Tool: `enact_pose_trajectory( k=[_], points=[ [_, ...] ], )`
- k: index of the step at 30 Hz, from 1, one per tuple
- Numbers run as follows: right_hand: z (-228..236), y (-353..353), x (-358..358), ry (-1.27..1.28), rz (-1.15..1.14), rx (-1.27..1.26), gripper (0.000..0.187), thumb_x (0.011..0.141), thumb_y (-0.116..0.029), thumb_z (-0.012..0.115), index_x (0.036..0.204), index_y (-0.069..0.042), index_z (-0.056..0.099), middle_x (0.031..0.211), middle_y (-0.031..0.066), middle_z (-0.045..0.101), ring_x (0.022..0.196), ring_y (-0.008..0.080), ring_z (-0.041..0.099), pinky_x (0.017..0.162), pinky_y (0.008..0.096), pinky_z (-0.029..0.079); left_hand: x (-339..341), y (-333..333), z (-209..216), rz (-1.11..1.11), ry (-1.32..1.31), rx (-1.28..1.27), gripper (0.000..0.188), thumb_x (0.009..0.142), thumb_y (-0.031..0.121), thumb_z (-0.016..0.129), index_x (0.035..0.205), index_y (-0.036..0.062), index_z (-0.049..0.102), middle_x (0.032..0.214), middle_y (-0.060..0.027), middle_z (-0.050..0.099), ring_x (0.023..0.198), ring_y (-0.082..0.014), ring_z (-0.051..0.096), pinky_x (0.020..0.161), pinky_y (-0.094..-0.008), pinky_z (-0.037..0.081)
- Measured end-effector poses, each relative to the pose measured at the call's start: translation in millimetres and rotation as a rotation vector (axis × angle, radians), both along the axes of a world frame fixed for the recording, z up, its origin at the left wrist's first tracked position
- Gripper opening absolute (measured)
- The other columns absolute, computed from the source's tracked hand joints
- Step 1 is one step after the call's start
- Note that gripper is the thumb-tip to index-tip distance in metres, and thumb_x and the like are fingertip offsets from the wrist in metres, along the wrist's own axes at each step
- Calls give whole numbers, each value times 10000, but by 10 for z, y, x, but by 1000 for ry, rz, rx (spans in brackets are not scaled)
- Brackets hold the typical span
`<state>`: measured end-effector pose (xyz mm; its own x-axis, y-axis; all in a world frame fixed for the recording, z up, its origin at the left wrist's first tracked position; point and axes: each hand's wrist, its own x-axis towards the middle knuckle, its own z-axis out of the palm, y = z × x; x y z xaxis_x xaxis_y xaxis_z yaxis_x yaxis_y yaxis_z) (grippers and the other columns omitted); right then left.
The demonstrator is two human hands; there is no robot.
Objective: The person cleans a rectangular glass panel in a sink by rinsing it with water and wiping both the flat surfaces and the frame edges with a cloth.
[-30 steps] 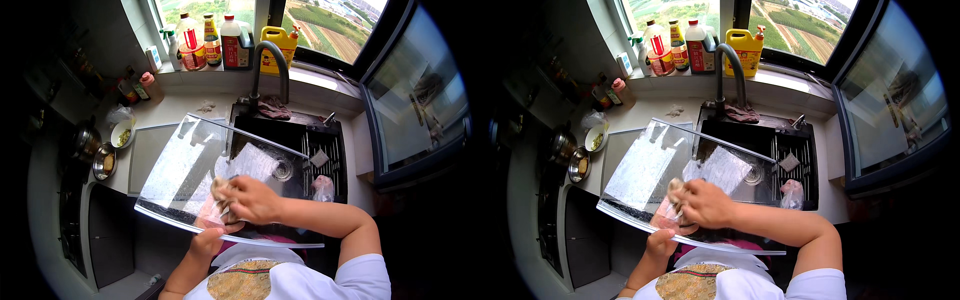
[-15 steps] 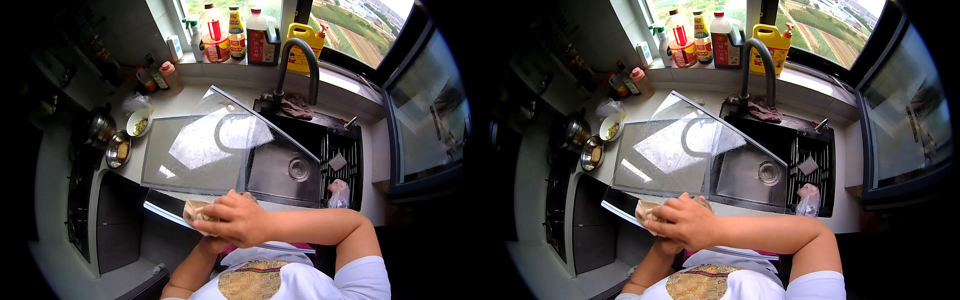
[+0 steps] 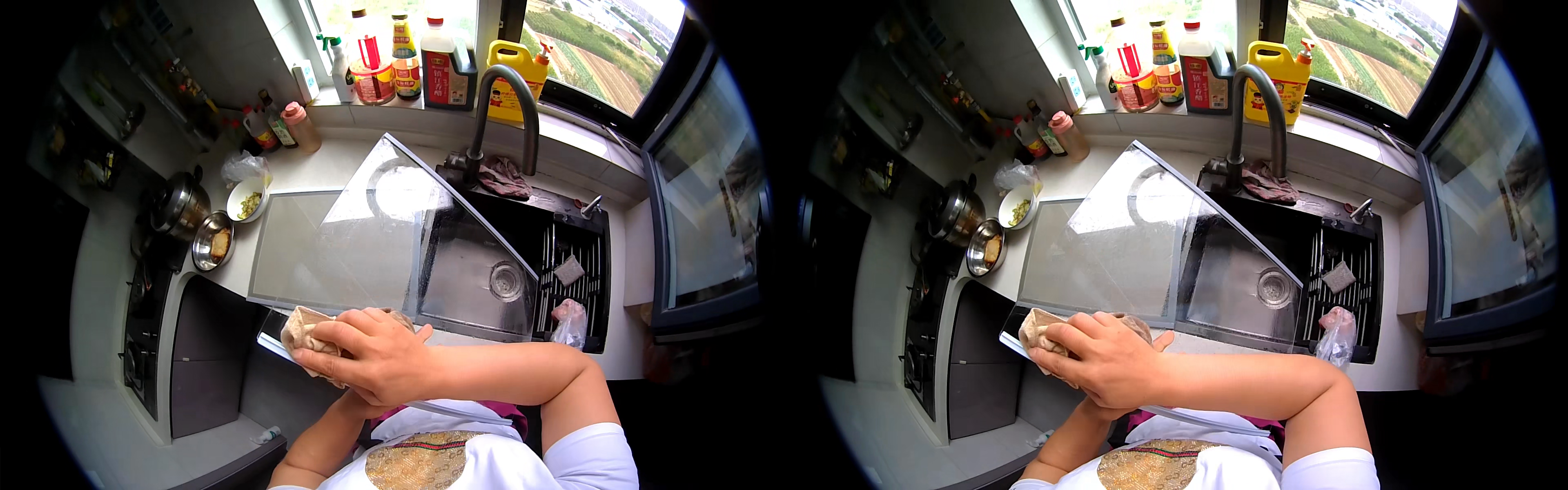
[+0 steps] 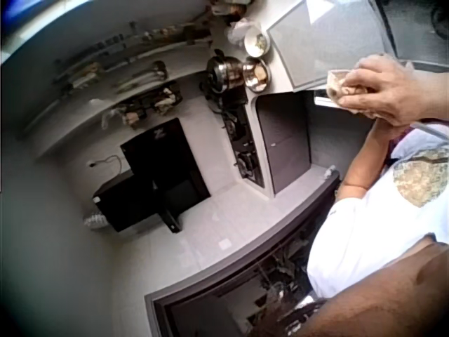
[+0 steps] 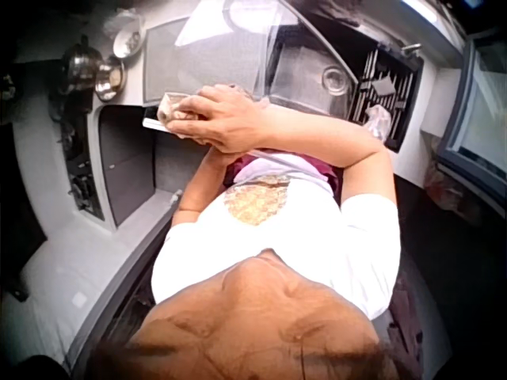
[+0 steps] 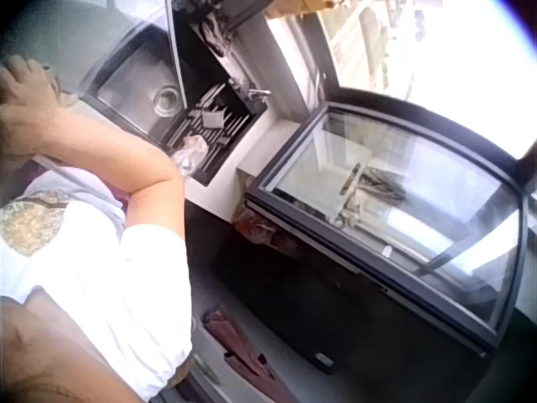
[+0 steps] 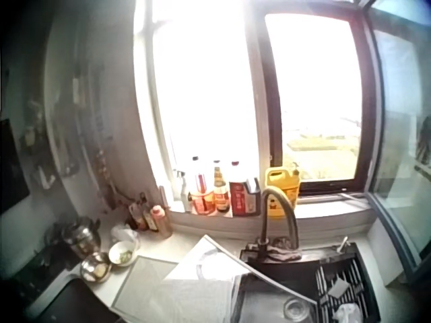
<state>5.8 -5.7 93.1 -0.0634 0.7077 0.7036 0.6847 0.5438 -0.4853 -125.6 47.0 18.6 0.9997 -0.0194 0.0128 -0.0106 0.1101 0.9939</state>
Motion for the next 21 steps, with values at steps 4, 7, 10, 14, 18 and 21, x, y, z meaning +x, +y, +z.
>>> enact_pose_trajectory(
  k=[4,7,10,14,18,21],
  points=[
    [-45,485,630,-14,-302,1,502,704,-109,689,1193,-186,599,1062,126,555,938,303,548,770,390,468,86,-254,301,80,0,-652,949,737,-93,462,1498,187,-31,1542,-184,75,1401,-365,191,1061,-470,323],
    [-186,817,1390,115,-727,-104,275,851,-219,583,1115,-185,654,1045,122,573,981,308,548,826,412,476,62,-339,306,124,-33,-592,921,758,-34,547,1497,147,27,1518,-229,130,1363,-441,226,1024,-510,368],
    [-398,898,1811,197,-830,-204,289,831,-235,599,1113,-206,657,1051,105,578,995,308,548,839,406,480,59,-371,311,110,-31,-584,927,763,-28,563,1497,149,24,1518,-226,133,1359,-451,229,1022,-514,369],
    [-97,669,810,-21,-272,0,402,726,-167,683,1121,-222,632,1041,76,562,948,275,555,784,392,499,-4,-317,290,152,-4,-589,938,752,-12,578,1497,159,34,1517,-222,144,1358,-450,236,1017,-518,374],
    [55,575,727,-76,-143,35,512,684,-100,701,1173,-211,600,1024,122,546,878,305,556,777,401,487,-92,-329,325,145,22,-619,942,749,-18,557,1495,170,13,1523,-223,105,1374,-433,204,1039,-519,337],
    [-66,963,1490,39,-627,-21,304,810,-217,628,1110,-179,652,1083,148,549,988,319,547,822,408,479,-84,-348,423,60,6,-574,923,783,-57,482,1490,155,-72,1534,-229,21,1397,-412,152,1069,-514,284]
  ],
)
